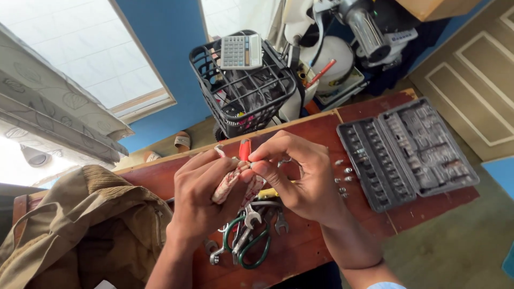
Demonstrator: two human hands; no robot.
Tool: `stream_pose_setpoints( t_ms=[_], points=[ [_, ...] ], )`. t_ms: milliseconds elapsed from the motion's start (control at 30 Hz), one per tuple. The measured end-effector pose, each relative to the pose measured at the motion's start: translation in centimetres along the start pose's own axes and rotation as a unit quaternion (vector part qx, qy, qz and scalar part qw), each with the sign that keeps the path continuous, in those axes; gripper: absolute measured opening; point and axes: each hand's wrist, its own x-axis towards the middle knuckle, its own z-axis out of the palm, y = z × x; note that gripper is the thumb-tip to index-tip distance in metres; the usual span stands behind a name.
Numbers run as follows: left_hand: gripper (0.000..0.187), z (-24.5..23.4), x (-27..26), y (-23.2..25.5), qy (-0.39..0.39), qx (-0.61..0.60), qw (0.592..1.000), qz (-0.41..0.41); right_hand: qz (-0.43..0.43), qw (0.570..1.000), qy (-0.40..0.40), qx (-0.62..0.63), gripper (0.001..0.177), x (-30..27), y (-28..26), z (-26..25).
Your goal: The person picks up small metal fasteners from a wooden table and wipes each one with a red-and-white checkered cloth. They place the cleaned fasteners into a black plastic organizer case. The workspace includes scattered tools and a scooter in the background.
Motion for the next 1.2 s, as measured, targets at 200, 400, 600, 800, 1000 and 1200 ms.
stream_pose_setpoints(
  t_ms=[200,400,600,800,1000,1200],
  points=[
    [0.023,1.3,-0.1,1.1,-0.021,-0.007,1.000,0.006,-0.025,0.998,-0.041,-0.039,0.008,-1.1,0.2,-2.8],
    [0.016,2.9,-0.5,1.7,-0.078,0.013,0.997,0.017,-0.036,0.993,-0.069,-0.087,0.011,-3.1,0.8,-6.6],
    [0.022,4.0,0.0,3.1,-0.077,-0.052,0.995,0.048,-0.010,0.990,0.058,-0.125,0.012,-5.9,2.1,-11.1],
    [0.029,4.9,-0.1,4.4,-0.062,-0.035,0.992,0.100,0.078,0.979,0.162,-0.092,0.019,-11.1,5.5,-16.4],
    [0.031,4.7,1.1,7.3,-0.038,-0.071,0.993,0.090,0.132,0.962,0.218,-0.104,0.015,-14.6,7.8,-19.6],
    [0.021,7.9,-3.9,8.0,0.036,-0.110,0.992,0.056,0.143,0.960,0.221,-0.092,0.027,-16.4,9.6,-20.5]
  ],
)
